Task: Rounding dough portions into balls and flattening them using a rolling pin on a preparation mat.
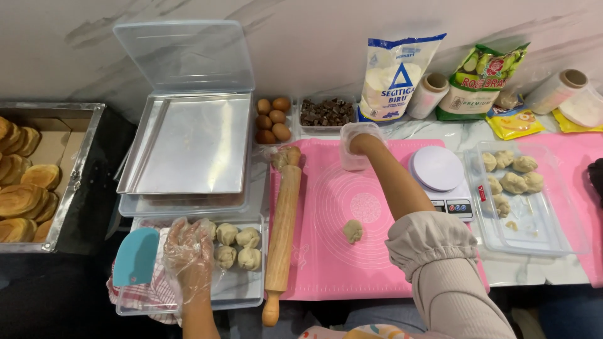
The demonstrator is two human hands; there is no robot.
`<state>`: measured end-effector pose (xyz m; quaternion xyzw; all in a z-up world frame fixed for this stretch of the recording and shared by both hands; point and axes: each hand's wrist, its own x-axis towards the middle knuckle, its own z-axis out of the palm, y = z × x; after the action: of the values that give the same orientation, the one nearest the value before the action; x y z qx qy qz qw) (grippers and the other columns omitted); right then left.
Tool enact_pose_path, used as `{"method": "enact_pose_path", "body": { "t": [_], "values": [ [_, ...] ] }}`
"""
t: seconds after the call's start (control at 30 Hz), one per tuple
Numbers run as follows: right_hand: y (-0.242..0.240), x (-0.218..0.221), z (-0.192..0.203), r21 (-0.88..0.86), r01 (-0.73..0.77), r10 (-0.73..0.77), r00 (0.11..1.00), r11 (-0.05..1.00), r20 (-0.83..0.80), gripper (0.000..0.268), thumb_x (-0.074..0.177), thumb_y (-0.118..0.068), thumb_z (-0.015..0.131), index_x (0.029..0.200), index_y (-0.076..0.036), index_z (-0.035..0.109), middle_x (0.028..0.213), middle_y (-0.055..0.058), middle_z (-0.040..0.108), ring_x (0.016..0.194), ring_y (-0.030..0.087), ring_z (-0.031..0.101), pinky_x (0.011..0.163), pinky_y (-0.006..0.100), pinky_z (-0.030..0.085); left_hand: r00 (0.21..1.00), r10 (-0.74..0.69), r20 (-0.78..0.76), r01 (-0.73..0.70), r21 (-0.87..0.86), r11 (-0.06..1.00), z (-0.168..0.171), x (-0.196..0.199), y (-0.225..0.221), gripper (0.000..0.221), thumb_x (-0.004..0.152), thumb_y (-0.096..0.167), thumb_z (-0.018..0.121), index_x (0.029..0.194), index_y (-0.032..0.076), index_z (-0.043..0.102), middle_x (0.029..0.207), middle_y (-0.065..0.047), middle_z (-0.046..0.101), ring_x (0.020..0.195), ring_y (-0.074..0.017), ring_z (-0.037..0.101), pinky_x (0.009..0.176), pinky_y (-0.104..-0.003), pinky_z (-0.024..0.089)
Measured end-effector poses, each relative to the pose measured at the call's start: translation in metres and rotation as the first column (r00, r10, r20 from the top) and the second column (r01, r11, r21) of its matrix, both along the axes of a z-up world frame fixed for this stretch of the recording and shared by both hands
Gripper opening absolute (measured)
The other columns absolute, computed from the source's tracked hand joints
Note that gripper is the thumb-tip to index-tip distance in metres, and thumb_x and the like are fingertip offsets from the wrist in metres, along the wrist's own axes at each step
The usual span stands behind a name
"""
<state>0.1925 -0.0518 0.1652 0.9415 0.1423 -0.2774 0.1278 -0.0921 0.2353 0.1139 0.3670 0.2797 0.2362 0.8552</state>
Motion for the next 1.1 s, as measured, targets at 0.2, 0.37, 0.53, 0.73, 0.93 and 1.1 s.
{"method": "enact_pose_path", "body": {
  "t": [0.2, 0.37, 0.53, 0.73, 0.93, 1.1],
  "values": [
    [-0.026, 0.027, -0.010, 0.036, 0.240, -0.238, 0.970, 0.970, -0.053, 0.037, 0.081, -0.030, 0.045, 0.105, -0.002, 0.047, 0.111, 0.013, 0.053, 0.106, 0.032, 0.050, 0.081, 0.035, 0.041, 0.982, -0.053, -0.180, 0.129, 0.446, 0.886, 0.011, -0.002, -0.010, 0.049, 0.073, 0.001, 0.055, 0.118, 0.008, 0.037, 0.116, -0.015, 0.050, 0.104, -0.0202, 0.052, 0.075, -0.023, 0.046],
    [-0.041, -0.007, 0.032, 0.564, 0.327, -0.304, 0.943, 0.758, -0.139, 0.020, 0.060, -0.001, 0.057, 0.074, -0.013, 0.065, 0.073, -0.001, 0.062, 0.071, 0.014, 0.052, 0.059, 0.025, 0.042, 0.982, 0.060, -0.182, 0.108, 0.785, 0.610, 0.010, -0.005, -0.011, 0.041, 0.079, 0.004, 0.056, 0.116, 0.002, 0.038, 0.105, -0.014, 0.056, 0.095, -0.0189, 0.056, 0.073, -0.023, 0.048],
    [-0.033, -0.097, 0.060, 0.715, 0.300, -0.196, 0.954, 0.632, -0.227, 0.018, 0.069, 0.011, 0.056, 0.077, -0.004, 0.064, 0.081, 0.008, 0.066, 0.070, 0.016, 0.063, 0.062, 0.025, 0.054, 0.964, 0.136, -0.229, 0.111, 0.809, 0.577, 0.033, -0.006, -0.021, 0.036, 0.081, 0.010, 0.058, 0.113, 0.003, 0.042, 0.099, -0.010, 0.059, 0.087, -0.0166, 0.057, 0.069, -0.022, 0.048],
    [-0.063, -0.136, 0.068, 0.572, 0.271, -0.219, 0.963, 0.774, -0.160, 0.021, 0.081, -0.009, 0.046, 0.095, -0.008, 0.062, 0.092, 0.012, 0.064, 0.089, 0.022, 0.062, 0.080, 0.031, 0.048, 0.967, 0.126, -0.223, 0.114, 0.815, 0.569, 0.031, -0.012, -0.025, 0.035, 0.082, 0.009, 0.058, 0.113, 0.002, 0.042, 0.098, -0.011, 0.059, 0.086, -0.0172, 0.058, 0.067, -0.021, 0.048],
    [-0.058, -0.130, 0.068, 0.647, 0.322, -0.345, 0.934, 0.692, -0.095, 0.024, 0.088, -0.016, 0.042, 0.107, -0.009, 0.057, 0.102, 0.012, 0.060, 0.095, 0.023, 0.059, 0.077, 0.034, 0.049, 0.971, 0.130, -0.202, 0.099, 0.828, 0.553, 0.028, -0.014, -0.024, 0.034, 0.083, 0.010, 0.058, 0.113, 0.002, 0.043, 0.096, -0.011, 0.059, 0.084, -0.0171, 0.058, 0.067, -0.022, 0.048],
    [-0.045, -0.151, 0.084, 0.615, 0.302, -0.340, 0.939, 0.729, -0.057, 0.008, 0.071, -0.021, 0.045, 0.071, -0.017, 0.052, 0.071, -0.005, 0.051, 0.067, 0.008, 0.045, 0.061, 0.023, 0.036, 0.973, 0.137, -0.188, 0.086, 0.837, 0.540, 0.025, -0.012, -0.021, 0.034, 0.083, 0.011, 0.058, 0.112, 0.002, 0.043, 0.094, -0.011, 0.060, 0.084, -0.0170, 0.058, 0.068, -0.022, 0.048]
  ]
}}
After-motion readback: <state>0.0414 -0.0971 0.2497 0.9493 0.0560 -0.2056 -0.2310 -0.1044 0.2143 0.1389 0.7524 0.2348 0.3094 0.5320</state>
